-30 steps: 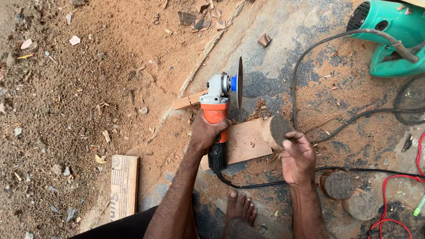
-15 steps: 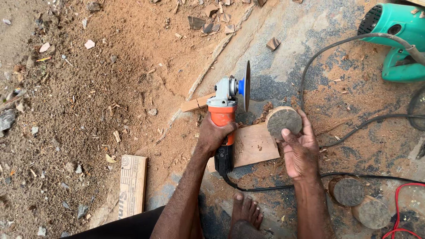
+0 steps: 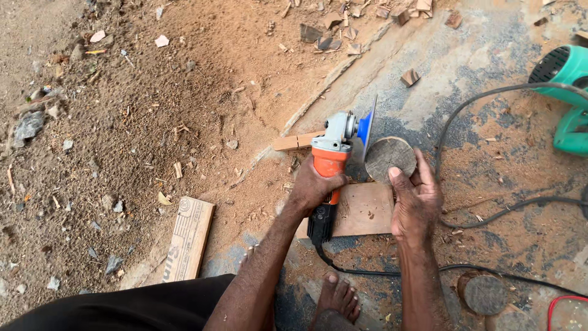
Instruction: The person uses an angle grinder to smooth the surface of a small, round wooden piece. They hold the piece in one hand and the grinder in the other, rotating the wood to grind different areas.
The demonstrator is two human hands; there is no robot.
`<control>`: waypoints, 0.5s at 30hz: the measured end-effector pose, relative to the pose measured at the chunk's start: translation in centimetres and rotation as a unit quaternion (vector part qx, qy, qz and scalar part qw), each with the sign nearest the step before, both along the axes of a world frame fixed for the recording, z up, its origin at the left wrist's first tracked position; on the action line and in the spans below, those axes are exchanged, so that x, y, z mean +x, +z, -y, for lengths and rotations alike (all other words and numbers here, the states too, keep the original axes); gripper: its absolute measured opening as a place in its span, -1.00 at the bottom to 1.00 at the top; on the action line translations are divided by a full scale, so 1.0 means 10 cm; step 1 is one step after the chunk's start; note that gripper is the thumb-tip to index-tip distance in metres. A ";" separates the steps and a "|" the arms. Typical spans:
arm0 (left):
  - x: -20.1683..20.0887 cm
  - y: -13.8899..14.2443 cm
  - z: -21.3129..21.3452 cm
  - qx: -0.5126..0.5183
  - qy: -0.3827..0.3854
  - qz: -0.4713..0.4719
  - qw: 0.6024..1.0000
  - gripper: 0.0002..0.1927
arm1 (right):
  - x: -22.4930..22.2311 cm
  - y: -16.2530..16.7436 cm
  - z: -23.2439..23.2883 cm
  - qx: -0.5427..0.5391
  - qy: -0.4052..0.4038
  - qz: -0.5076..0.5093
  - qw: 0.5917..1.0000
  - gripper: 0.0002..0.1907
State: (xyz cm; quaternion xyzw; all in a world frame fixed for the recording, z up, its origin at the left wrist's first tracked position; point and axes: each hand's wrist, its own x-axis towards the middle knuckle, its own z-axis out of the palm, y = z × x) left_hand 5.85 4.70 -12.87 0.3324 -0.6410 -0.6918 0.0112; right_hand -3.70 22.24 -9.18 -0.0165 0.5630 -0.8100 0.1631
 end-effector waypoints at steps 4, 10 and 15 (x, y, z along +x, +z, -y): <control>-0.01 0.00 0.00 -0.023 -0.007 0.001 1.000 -0.40 | -0.06 -0.04 0.01 -0.012 -0.009 0.033 0.999 -0.27; -0.03 0.00 -0.01 -0.004 -0.001 0.008 1.000 -0.41 | -0.04 -0.06 -0.01 -0.005 -0.008 0.019 1.000 -0.29; -0.04 0.00 -0.02 -0.027 -0.002 0.000 1.000 -0.41 | -0.06 -0.04 -0.04 0.013 0.007 0.008 1.000 -0.29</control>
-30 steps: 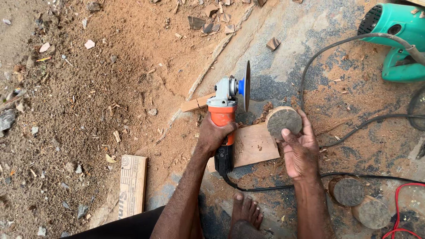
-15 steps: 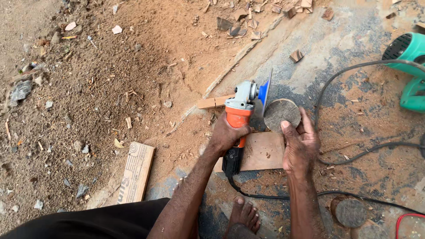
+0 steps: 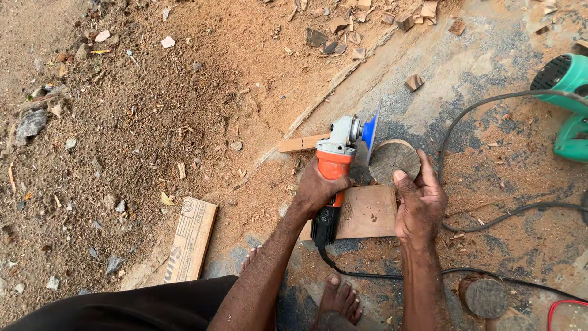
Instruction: The person uses an angle grinder to smooth the surface of a small, round wooden piece. They hold the piece in one hand and the grinder in the other, rotating the wood to grind different areas.
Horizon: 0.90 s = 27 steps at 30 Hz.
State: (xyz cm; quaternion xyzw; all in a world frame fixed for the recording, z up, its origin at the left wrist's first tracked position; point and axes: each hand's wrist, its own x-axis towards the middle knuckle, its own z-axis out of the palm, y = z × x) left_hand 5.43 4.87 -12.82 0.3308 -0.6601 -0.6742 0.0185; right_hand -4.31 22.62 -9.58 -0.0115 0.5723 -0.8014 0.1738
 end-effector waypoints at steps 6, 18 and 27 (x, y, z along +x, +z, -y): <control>-0.01 0.00 0.00 0.016 -0.007 0.011 1.000 -0.45 | -0.01 -0.03 -0.05 -0.023 0.016 -0.001 1.000 -0.30; -0.02 0.01 0.02 0.009 -0.012 0.012 1.000 -0.45 | -0.14 -0.08 -0.08 0.049 0.048 -0.014 0.998 -0.24; -0.03 0.01 0.02 0.031 -0.012 0.015 0.999 -0.44 | -0.23 -0.02 -0.12 0.091 0.082 -0.013 0.992 -0.25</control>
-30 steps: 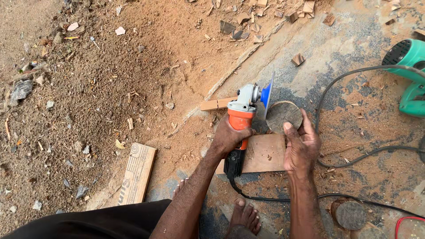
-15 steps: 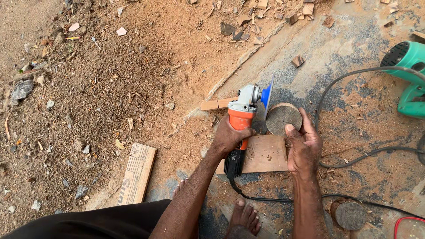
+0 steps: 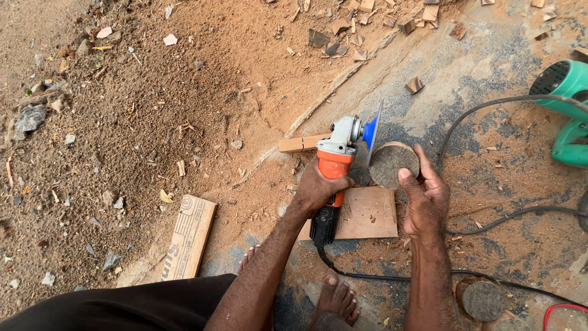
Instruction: The person uses an angle grinder to smooth the surface of a small, round wooden piece. They hold the piece in one hand and the grinder in the other, rotating the wood to grind different areas.
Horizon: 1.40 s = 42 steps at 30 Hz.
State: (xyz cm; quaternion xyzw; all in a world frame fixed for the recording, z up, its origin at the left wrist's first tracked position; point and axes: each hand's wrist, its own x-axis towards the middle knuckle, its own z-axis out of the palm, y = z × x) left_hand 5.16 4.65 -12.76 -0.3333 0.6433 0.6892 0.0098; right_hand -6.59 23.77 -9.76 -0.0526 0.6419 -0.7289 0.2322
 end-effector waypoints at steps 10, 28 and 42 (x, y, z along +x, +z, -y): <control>-0.01 -0.01 0.01 -0.013 -0.008 -0.002 1.000 -0.40 | -0.07 0.12 0.06 0.062 0.010 0.012 0.998 -0.33; -0.02 -0.03 0.01 -0.004 -0.014 0.002 1.000 -0.39 | -0.15 -0.03 0.08 0.015 -0.020 -0.004 1.000 -0.42; -0.03 -0.03 0.02 -0.015 -0.004 -0.020 1.000 -0.42 | -0.27 0.01 0.13 0.070 -0.004 -0.002 0.998 -0.49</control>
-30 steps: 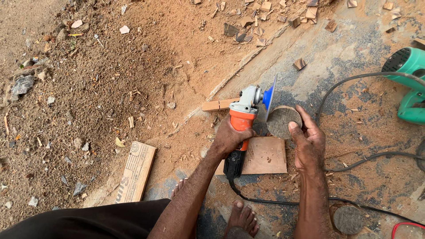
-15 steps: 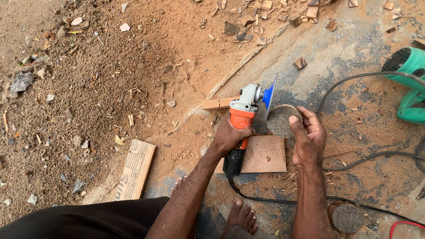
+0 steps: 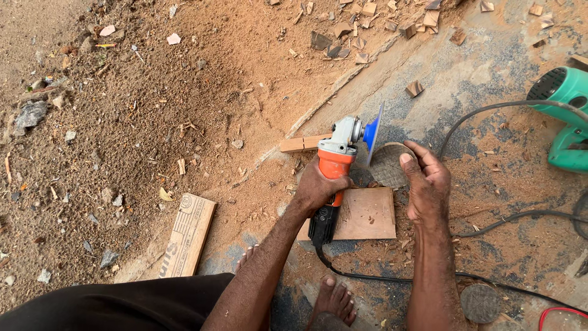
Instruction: The person uses an angle grinder to smooth the surface of a small, round wooden piece. They hold the piece in one hand and the grinder in the other, rotating the wood to grind different areas.
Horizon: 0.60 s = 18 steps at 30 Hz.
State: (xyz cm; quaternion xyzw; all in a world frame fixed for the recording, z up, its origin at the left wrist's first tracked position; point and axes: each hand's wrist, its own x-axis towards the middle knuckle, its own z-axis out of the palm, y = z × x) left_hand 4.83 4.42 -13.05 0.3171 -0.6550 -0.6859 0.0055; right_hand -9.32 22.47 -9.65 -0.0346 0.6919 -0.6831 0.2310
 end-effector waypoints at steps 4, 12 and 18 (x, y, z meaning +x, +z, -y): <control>0.00 0.00 0.00 0.010 0.008 -0.003 1.000 -0.40 | -0.02 -0.01 0.01 -0.026 0.020 -0.017 0.999 -0.50; -0.01 0.00 0.00 0.004 0.002 0.020 1.000 -0.38 | -0.02 0.04 -0.12 -0.066 0.002 0.007 0.998 -0.42; -0.02 0.00 0.00 -0.016 -0.008 0.031 0.999 -0.40 | 0.02 0.09 -0.17 -0.063 -0.002 0.053 0.997 -0.22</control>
